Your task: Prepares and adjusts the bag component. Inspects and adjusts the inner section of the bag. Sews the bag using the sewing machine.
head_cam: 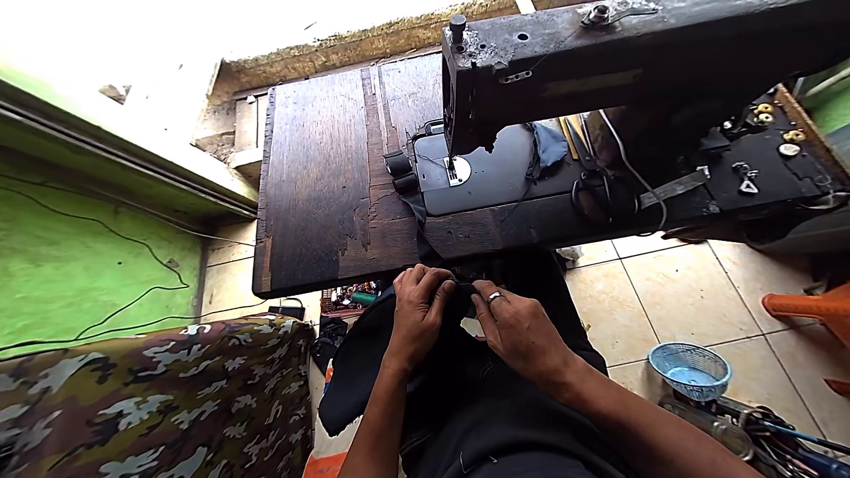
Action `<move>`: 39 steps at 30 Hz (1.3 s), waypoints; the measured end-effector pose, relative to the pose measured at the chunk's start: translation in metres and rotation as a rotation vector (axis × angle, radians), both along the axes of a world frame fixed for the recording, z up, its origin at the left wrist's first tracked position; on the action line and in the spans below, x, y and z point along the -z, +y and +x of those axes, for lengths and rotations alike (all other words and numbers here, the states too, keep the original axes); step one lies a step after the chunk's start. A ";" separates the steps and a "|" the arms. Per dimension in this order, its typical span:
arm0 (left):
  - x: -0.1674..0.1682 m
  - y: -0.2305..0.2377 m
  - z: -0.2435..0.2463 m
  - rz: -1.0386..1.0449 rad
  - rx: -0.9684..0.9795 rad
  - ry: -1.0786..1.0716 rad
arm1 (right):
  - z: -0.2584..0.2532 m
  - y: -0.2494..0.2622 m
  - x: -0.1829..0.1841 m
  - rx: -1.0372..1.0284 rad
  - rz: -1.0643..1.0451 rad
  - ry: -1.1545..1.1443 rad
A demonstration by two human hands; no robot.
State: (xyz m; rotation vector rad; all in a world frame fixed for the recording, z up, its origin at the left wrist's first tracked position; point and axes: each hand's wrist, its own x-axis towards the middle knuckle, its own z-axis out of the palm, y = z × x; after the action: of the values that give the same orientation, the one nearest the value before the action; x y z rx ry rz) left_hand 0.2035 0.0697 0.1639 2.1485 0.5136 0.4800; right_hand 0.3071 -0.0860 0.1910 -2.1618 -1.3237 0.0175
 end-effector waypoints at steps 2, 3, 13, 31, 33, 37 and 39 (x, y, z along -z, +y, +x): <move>0.000 -0.001 0.000 -0.002 -0.007 -0.006 | 0.000 0.000 0.000 0.000 0.000 -0.008; 0.000 -0.001 0.000 -0.005 -0.009 -0.007 | 0.000 0.000 0.000 0.001 -0.001 -0.009; 0.001 0.001 0.001 0.002 0.000 -0.011 | 0.001 0.002 -0.001 0.008 -0.045 -0.026; 0.012 -0.004 0.001 -0.059 0.003 -0.132 | 0.000 0.000 -0.008 -0.020 -0.172 -0.170; 0.009 -0.002 0.000 -0.071 0.007 -0.124 | -0.002 -0.001 -0.004 -0.015 -0.137 -0.188; 0.008 -0.002 0.000 -0.086 0.021 -0.119 | -0.003 -0.001 -0.004 -0.020 -0.155 -0.195; 0.007 -0.003 0.000 -0.089 0.026 -0.123 | 0.001 -0.003 -0.007 -0.040 -0.144 -0.127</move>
State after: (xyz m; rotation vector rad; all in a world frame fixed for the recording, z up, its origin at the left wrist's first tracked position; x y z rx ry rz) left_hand 0.2033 0.0666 0.1564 2.0239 0.4296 0.5602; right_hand 0.3077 -0.0887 0.1976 -2.2889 -1.4773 -0.0086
